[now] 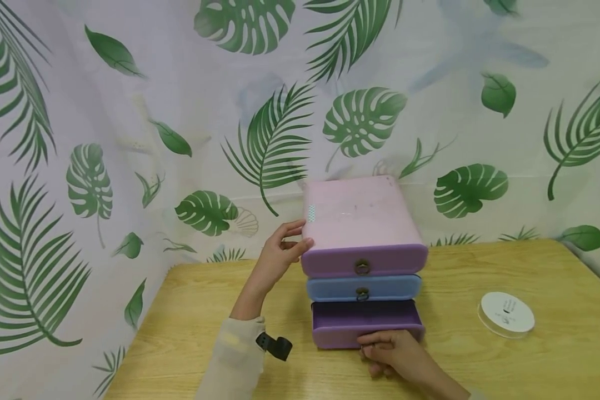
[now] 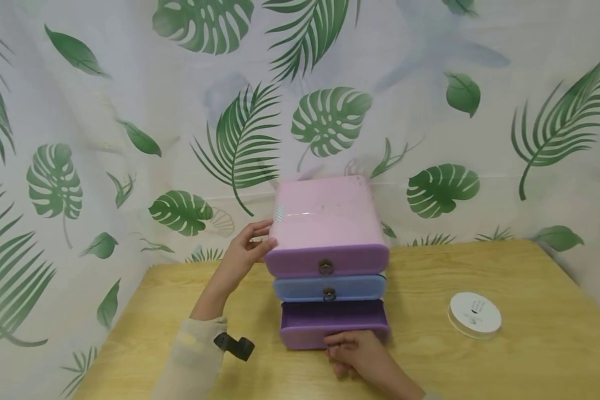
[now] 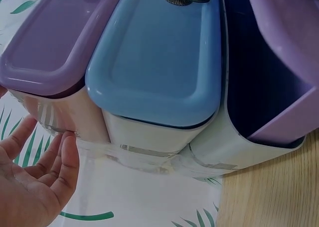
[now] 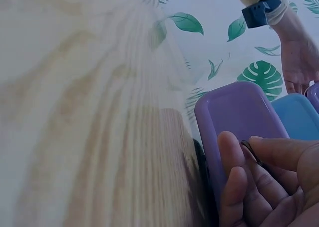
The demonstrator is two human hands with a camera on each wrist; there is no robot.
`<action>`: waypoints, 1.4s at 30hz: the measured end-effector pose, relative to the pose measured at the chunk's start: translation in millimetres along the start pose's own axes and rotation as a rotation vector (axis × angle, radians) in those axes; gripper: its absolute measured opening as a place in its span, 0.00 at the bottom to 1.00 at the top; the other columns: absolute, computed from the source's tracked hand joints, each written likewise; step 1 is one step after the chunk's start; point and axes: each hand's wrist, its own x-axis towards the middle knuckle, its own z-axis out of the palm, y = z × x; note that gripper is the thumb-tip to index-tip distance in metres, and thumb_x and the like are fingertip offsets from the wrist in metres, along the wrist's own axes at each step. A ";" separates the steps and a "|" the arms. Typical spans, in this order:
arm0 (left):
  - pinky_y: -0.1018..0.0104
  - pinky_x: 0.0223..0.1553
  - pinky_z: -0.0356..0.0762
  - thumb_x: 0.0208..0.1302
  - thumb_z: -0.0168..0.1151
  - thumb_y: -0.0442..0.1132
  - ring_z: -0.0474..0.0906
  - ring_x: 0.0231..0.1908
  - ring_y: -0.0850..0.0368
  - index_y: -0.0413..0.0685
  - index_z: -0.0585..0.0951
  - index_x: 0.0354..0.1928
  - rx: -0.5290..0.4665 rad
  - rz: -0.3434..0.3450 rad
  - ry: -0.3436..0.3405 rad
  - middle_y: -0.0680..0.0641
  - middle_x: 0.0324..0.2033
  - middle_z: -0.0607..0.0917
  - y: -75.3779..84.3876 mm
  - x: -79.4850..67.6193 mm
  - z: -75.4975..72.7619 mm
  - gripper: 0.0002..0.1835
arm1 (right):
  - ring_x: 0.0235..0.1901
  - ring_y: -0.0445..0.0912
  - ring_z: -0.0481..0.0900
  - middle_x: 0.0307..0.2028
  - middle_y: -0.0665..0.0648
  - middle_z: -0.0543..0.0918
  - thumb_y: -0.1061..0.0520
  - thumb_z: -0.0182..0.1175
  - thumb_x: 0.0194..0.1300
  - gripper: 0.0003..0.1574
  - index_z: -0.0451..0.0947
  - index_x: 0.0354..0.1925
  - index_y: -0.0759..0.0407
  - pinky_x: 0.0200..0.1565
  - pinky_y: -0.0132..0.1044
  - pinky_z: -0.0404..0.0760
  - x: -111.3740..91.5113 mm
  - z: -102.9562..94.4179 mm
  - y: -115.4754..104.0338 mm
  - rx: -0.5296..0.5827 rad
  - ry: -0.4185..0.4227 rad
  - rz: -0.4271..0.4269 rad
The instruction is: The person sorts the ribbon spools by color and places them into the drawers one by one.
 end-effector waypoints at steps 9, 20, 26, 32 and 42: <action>0.54 0.50 0.79 0.66 0.61 0.48 0.76 0.55 0.48 0.62 0.68 0.68 0.008 -0.014 -0.002 0.43 0.64 0.71 -2.0 -0.2 -2.3 0.29 | 0.25 0.40 0.83 0.41 0.59 0.87 0.58 0.59 0.67 0.26 0.74 0.58 0.74 0.25 0.28 0.75 -14.3 7.2 2.3 0.029 -0.056 0.075; 0.54 0.50 0.79 0.66 0.61 0.47 0.77 0.55 0.48 0.61 0.68 0.68 0.004 -0.001 -0.002 0.43 0.64 0.71 1.1 1.6 -1.1 0.29 | 0.29 0.39 0.82 0.40 0.57 0.87 0.59 0.59 0.67 0.24 0.75 0.57 0.74 0.32 0.31 0.81 -27.9 13.2 5.9 0.056 -0.054 0.138; 0.50 0.51 0.78 0.66 0.61 0.47 0.77 0.54 0.47 0.61 0.68 0.68 0.002 -0.002 0.004 0.42 0.64 0.71 4.7 1.5 -0.6 0.28 | 0.42 0.38 0.82 0.48 0.63 0.85 0.56 0.62 0.66 0.26 0.76 0.56 0.74 0.41 0.36 0.84 -30.4 11.8 9.3 0.031 -0.065 0.135; 0.51 0.51 0.78 0.67 0.60 0.46 0.76 0.55 0.46 0.60 0.68 0.69 0.000 -0.008 -0.004 0.42 0.64 0.71 4.1 0.7 -0.7 0.28 | 0.39 0.31 0.82 0.47 0.72 0.83 0.61 0.58 0.67 0.25 0.72 0.53 0.83 0.37 0.28 0.81 -30.8 11.3 20.0 0.045 -0.133 -0.040; 0.56 0.49 0.78 0.67 0.61 0.47 0.76 0.56 0.46 0.61 0.68 0.68 -0.001 -0.018 -0.001 0.43 0.64 0.71 2.2 -0.4 -0.2 0.28 | 0.47 0.29 0.80 0.49 0.40 0.84 0.63 0.50 0.72 0.25 0.65 0.55 0.88 0.44 0.23 0.77 -26.6 -4.2 35.3 0.111 -0.387 -0.298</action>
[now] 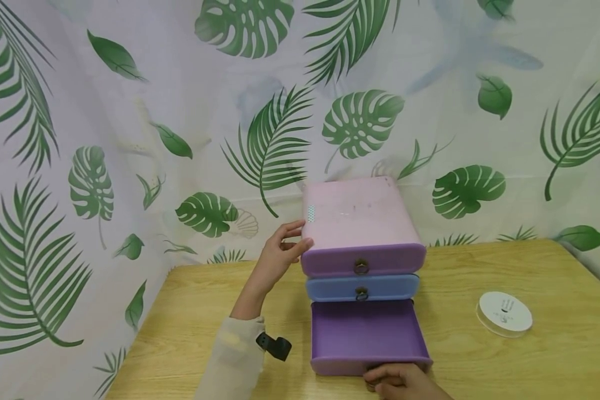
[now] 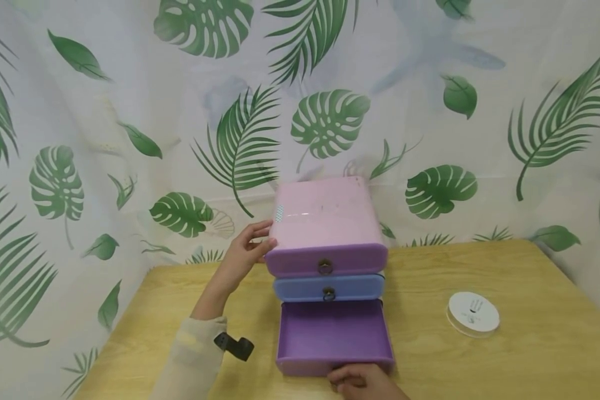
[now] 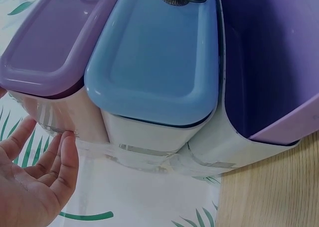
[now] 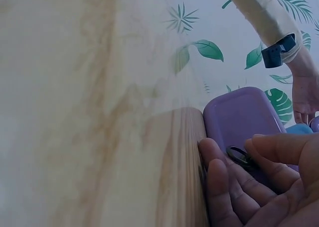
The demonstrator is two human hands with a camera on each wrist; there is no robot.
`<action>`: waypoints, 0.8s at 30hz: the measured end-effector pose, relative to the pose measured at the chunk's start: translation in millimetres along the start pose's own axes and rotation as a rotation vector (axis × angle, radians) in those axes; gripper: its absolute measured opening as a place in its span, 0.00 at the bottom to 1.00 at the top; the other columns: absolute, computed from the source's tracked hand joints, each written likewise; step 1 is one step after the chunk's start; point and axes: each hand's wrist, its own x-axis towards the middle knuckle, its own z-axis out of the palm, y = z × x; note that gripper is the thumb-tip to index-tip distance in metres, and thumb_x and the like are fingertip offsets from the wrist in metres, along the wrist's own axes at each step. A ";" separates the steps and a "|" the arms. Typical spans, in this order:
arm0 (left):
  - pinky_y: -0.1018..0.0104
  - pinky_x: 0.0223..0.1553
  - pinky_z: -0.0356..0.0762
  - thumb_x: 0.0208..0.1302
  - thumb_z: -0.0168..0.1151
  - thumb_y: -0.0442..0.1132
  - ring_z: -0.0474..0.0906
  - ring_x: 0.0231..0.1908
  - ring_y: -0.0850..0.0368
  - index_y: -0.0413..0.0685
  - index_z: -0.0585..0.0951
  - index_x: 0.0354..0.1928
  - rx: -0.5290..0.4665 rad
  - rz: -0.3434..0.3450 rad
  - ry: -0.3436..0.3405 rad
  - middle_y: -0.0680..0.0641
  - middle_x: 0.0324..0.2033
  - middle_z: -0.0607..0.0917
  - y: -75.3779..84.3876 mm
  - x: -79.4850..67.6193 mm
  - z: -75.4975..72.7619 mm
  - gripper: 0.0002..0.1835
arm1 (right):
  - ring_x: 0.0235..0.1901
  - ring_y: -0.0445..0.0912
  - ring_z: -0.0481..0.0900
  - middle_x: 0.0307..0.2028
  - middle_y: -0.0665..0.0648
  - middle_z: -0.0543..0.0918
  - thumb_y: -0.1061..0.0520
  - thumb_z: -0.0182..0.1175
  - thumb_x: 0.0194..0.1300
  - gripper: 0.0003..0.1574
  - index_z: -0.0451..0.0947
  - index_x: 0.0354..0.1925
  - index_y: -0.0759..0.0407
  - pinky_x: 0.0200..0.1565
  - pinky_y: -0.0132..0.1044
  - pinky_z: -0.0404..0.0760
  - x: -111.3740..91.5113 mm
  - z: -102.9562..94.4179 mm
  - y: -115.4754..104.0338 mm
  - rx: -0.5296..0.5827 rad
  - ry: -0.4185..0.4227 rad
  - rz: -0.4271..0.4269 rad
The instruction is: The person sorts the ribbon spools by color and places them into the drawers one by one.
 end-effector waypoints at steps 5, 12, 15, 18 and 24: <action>0.50 0.51 0.77 0.67 0.61 0.46 0.76 0.56 0.46 0.60 0.68 0.68 -0.004 0.007 -0.001 0.42 0.64 0.71 -1.7 1.0 0.3 0.28 | 0.50 0.30 0.79 0.51 0.37 0.82 0.66 0.47 0.73 0.21 0.67 0.57 0.83 0.48 0.24 0.77 -6.1 -5.5 2.4 0.012 -0.056 -0.065; 0.46 0.53 0.76 0.66 0.61 0.46 0.76 0.55 0.46 0.61 0.68 0.68 -0.007 0.006 0.004 0.42 0.64 0.71 -1.4 0.7 0.8 0.28 | 0.53 0.35 0.80 0.52 0.45 0.83 0.65 0.43 0.75 0.21 0.69 0.62 0.72 0.51 0.28 0.78 -24.0 -14.4 -4.7 0.189 -0.083 0.002; 0.47 0.53 0.77 0.66 0.61 0.47 0.76 0.55 0.47 0.61 0.68 0.68 -0.005 0.009 0.004 0.42 0.64 0.71 -0.5 0.4 1.0 0.29 | 0.55 0.37 0.79 0.54 0.47 0.83 0.63 0.41 0.76 0.23 0.72 0.63 0.58 0.53 0.29 0.78 -35.1 -21.6 -13.9 0.283 -0.084 0.066; 0.47 0.53 0.77 0.67 0.61 0.46 0.77 0.55 0.47 0.61 0.68 0.68 -0.003 0.008 0.006 0.42 0.63 0.72 -0.2 -0.2 0.6 0.29 | 0.57 0.38 0.78 0.55 0.48 0.82 0.63 0.39 0.77 0.24 0.74 0.62 0.49 0.55 0.29 0.77 -46.2 -29.2 -23.8 0.329 -0.075 0.100; 0.50 0.52 0.77 0.67 0.61 0.46 0.77 0.55 0.47 0.60 0.68 0.68 -0.002 0.004 0.004 0.42 0.63 0.72 0.2 0.3 0.6 0.28 | 0.51 0.41 0.82 0.53 0.45 0.84 0.60 0.40 0.78 0.24 0.75 0.59 0.38 0.50 0.32 0.80 -64.8 -44.7 -55.7 0.243 0.078 0.222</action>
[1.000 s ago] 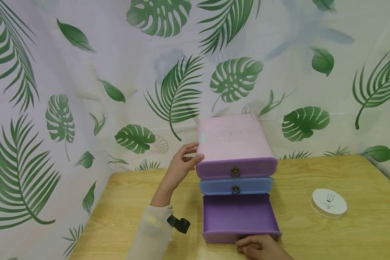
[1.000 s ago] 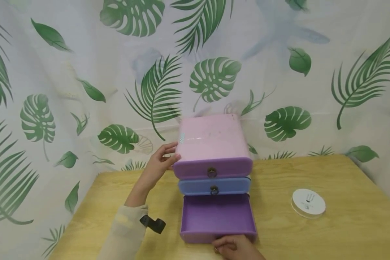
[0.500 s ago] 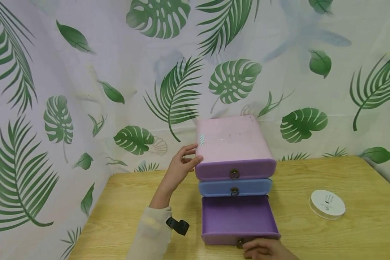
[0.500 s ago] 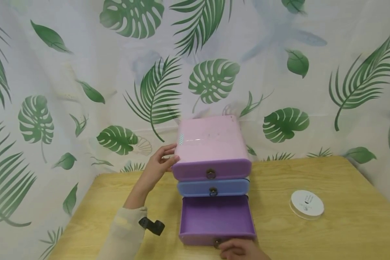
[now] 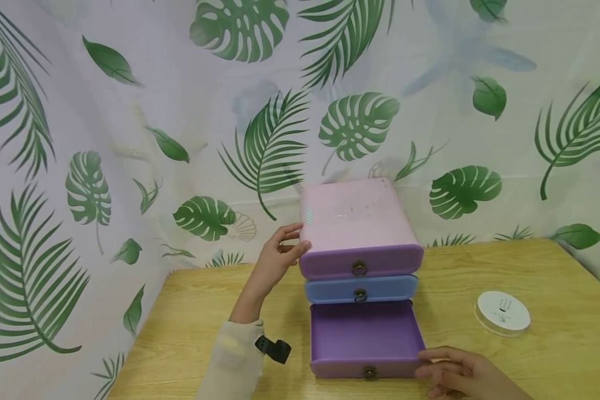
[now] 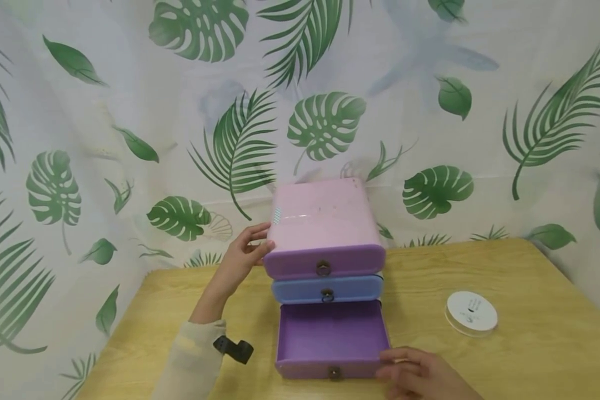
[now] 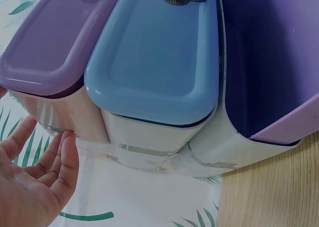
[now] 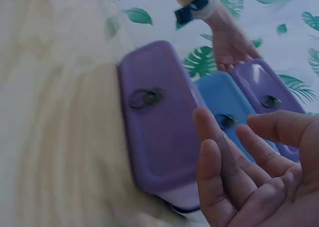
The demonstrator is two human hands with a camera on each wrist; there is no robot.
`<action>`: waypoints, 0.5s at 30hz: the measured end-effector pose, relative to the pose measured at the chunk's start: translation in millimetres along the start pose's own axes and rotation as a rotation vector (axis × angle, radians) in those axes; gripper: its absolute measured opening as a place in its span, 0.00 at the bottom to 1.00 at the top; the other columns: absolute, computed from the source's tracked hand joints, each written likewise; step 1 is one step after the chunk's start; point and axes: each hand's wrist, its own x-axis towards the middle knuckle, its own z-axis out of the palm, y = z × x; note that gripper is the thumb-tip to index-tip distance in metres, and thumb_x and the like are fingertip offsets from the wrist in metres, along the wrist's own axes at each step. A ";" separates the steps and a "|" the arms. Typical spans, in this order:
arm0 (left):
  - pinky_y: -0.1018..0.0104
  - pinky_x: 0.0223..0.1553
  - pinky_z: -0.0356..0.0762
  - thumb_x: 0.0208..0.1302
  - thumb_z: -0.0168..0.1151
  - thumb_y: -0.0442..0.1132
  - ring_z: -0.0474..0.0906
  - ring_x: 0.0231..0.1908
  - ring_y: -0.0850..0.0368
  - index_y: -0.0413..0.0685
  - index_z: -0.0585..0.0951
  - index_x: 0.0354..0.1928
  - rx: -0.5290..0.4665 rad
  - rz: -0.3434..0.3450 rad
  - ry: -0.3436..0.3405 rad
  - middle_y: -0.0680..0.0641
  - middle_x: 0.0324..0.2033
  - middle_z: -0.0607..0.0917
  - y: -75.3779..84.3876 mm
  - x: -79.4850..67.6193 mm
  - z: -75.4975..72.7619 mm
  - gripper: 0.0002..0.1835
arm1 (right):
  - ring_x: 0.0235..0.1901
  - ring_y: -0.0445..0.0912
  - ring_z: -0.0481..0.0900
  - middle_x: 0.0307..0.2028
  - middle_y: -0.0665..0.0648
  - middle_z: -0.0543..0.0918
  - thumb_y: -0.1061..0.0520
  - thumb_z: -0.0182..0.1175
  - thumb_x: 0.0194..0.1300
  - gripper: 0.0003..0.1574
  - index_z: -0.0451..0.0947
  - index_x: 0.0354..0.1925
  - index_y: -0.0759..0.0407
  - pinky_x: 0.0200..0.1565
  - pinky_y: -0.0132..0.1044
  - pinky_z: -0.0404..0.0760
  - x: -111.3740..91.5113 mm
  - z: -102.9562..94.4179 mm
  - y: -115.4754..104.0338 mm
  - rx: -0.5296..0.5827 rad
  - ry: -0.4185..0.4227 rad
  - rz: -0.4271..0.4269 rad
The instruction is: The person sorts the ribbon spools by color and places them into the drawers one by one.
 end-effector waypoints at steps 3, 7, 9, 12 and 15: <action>0.50 0.51 0.78 0.66 0.61 0.46 0.77 0.55 0.47 0.60 0.68 0.68 -0.001 -0.003 -0.001 0.42 0.63 0.72 -0.8 -1.1 -0.1 0.28 | 0.49 0.40 0.83 0.52 0.39 0.83 0.60 0.38 0.78 0.27 0.72 0.59 0.29 0.47 0.33 0.81 -7.6 -9.2 -16.1 -0.135 0.076 -0.005; 0.49 0.51 0.77 0.66 0.61 0.46 0.77 0.54 0.48 0.61 0.68 0.68 0.003 -0.001 -0.002 0.42 0.63 0.72 -1.2 -1.9 -0.2 0.28 | 0.48 0.35 0.82 0.53 0.31 0.80 0.62 0.38 0.78 0.31 0.67 0.61 0.24 0.43 0.34 0.81 -16.6 -21.3 -29.3 -0.366 0.217 -0.088; 0.50 0.51 0.78 0.66 0.61 0.46 0.77 0.54 0.48 0.61 0.68 0.68 0.004 0.003 -0.001 0.42 0.63 0.72 -1.3 -1.5 -0.3 0.28 | 0.48 0.33 0.82 0.54 0.30 0.78 0.64 0.40 0.77 0.32 0.64 0.65 0.30 0.41 0.33 0.81 -20.0 -27.2 -32.1 -0.501 0.309 -0.164; 0.53 0.50 0.79 0.67 0.61 0.46 0.77 0.55 0.48 0.61 0.68 0.68 0.004 0.009 -0.002 0.42 0.63 0.72 -1.2 -0.7 -0.5 0.28 | 0.48 0.31 0.81 0.55 0.28 0.76 0.66 0.43 0.75 0.31 0.61 0.70 0.44 0.41 0.30 0.81 -24.0 -37.5 -34.5 -0.643 0.453 -0.246; 0.51 0.51 0.78 0.67 0.61 0.46 0.77 0.55 0.47 0.60 0.68 0.68 -0.001 0.008 -0.004 0.42 0.64 0.72 -2.0 0.5 -0.5 0.28 | 0.47 0.24 0.78 0.53 0.23 0.73 0.62 0.48 0.74 0.29 0.59 0.71 0.54 0.40 0.25 0.80 -25.8 -49.2 -37.0 -0.756 0.616 -0.231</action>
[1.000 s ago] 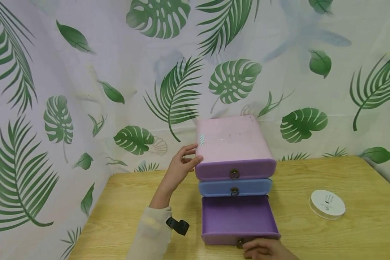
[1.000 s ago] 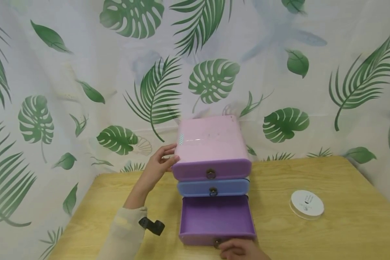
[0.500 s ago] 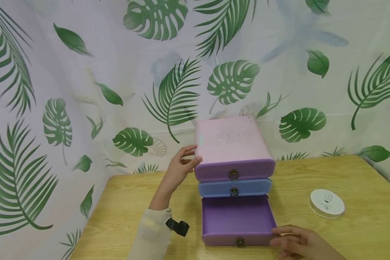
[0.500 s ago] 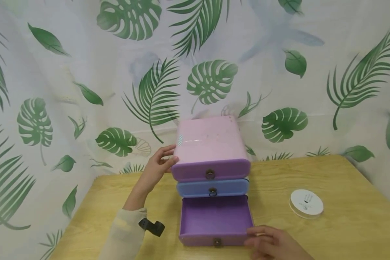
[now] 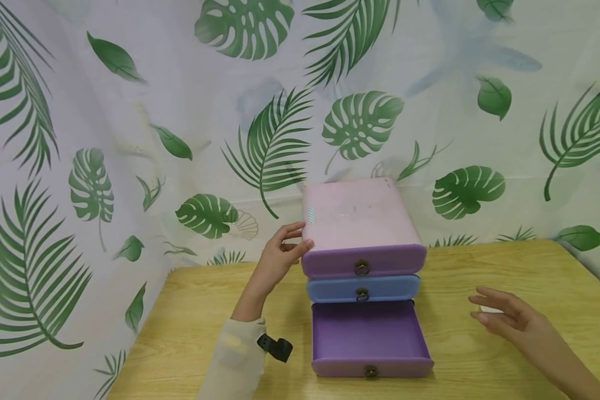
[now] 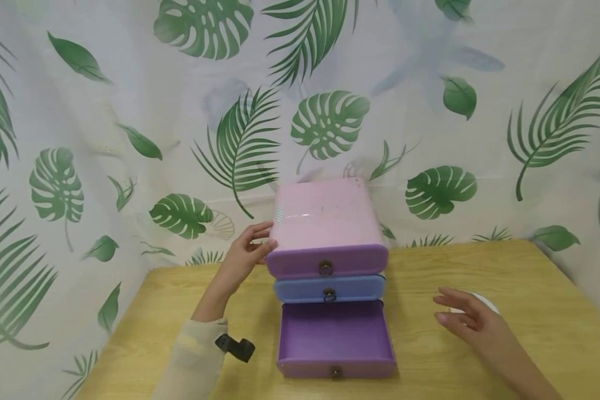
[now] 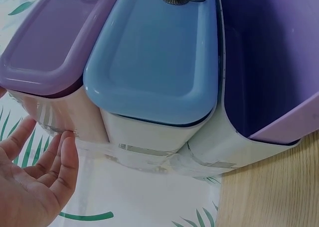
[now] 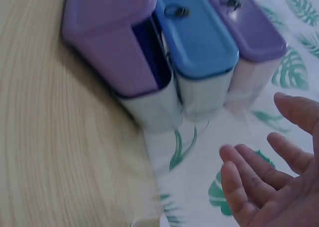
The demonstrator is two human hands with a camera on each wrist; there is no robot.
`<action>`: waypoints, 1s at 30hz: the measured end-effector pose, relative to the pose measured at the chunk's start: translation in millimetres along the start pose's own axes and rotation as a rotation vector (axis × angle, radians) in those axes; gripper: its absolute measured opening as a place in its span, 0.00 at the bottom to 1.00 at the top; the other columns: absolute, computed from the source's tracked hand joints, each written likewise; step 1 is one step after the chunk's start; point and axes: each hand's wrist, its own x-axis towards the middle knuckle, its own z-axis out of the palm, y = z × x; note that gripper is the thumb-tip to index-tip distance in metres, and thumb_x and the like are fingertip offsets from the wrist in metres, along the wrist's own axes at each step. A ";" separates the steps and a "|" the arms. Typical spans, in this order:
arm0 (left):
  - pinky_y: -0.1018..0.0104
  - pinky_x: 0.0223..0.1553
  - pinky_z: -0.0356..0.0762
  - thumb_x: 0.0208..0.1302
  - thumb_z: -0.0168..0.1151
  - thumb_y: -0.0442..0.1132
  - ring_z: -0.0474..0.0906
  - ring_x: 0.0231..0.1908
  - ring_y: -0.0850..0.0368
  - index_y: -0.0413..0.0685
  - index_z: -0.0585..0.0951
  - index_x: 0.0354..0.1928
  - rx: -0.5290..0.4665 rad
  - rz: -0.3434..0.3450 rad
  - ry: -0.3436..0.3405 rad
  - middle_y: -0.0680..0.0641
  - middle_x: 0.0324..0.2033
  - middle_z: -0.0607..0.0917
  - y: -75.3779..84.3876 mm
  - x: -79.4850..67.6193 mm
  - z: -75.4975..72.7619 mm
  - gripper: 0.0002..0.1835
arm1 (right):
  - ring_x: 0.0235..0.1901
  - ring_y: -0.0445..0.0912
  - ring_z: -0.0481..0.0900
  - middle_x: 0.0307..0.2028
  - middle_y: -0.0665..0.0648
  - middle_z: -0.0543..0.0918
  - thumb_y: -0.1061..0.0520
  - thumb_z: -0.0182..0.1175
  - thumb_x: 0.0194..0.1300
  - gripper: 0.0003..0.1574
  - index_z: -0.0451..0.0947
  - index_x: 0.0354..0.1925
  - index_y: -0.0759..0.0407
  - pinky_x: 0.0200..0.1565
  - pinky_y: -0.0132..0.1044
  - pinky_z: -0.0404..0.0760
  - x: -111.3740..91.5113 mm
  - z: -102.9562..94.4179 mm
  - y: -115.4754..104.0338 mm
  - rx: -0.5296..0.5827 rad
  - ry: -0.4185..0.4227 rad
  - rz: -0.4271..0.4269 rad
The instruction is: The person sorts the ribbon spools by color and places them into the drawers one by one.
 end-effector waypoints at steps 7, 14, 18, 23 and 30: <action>0.50 0.51 0.78 0.67 0.61 0.46 0.77 0.55 0.46 0.59 0.68 0.69 0.001 -0.004 0.009 0.41 0.64 0.72 0.5 0.2 -0.4 0.29 | 0.63 0.32 0.64 0.66 0.64 0.67 0.50 0.55 0.71 0.43 0.50 0.73 0.65 0.60 0.37 0.67 15.6 -14.3 16.1 -0.303 0.131 0.103; 0.53 0.50 0.79 0.66 0.61 0.46 0.77 0.54 0.48 0.60 0.68 0.68 -0.004 0.007 0.002 0.42 0.63 0.72 1.5 -1.1 -1.0 0.29 | 0.60 0.83 0.53 0.65 0.85 0.53 0.45 0.60 0.67 0.54 0.44 0.73 0.71 0.47 0.76 0.60 25.7 -22.0 37.0 -0.412 0.060 0.184; 0.56 0.50 0.79 0.66 0.62 0.47 0.77 0.54 0.48 0.61 0.68 0.69 -0.006 0.008 -0.006 0.42 0.63 0.72 1.1 -0.8 -0.7 0.29 | 0.57 0.82 0.57 0.63 0.86 0.57 0.41 0.64 0.62 0.57 0.49 0.71 0.73 0.40 0.75 0.61 26.9 -23.6 51.7 -0.533 0.062 0.200; 0.49 0.52 0.77 0.66 0.62 0.47 0.76 0.55 0.45 0.60 0.68 0.68 -0.013 0.008 0.000 0.42 0.63 0.72 0.1 -0.5 -0.7 0.29 | 0.57 0.82 0.57 0.63 0.85 0.57 0.38 0.65 0.60 0.56 0.54 0.69 0.71 0.39 0.74 0.59 28.2 -22.0 59.4 -0.580 0.041 0.231; 0.51 0.52 0.78 0.65 0.62 0.50 0.76 0.55 0.46 0.61 0.68 0.68 -0.012 0.007 -0.001 0.42 0.64 0.71 -1.9 -0.2 -0.5 0.30 | 0.55 0.81 0.59 0.61 0.86 0.58 0.40 0.66 0.59 0.51 0.59 0.66 0.69 0.39 0.75 0.61 26.3 -19.8 62.6 -0.638 0.062 0.203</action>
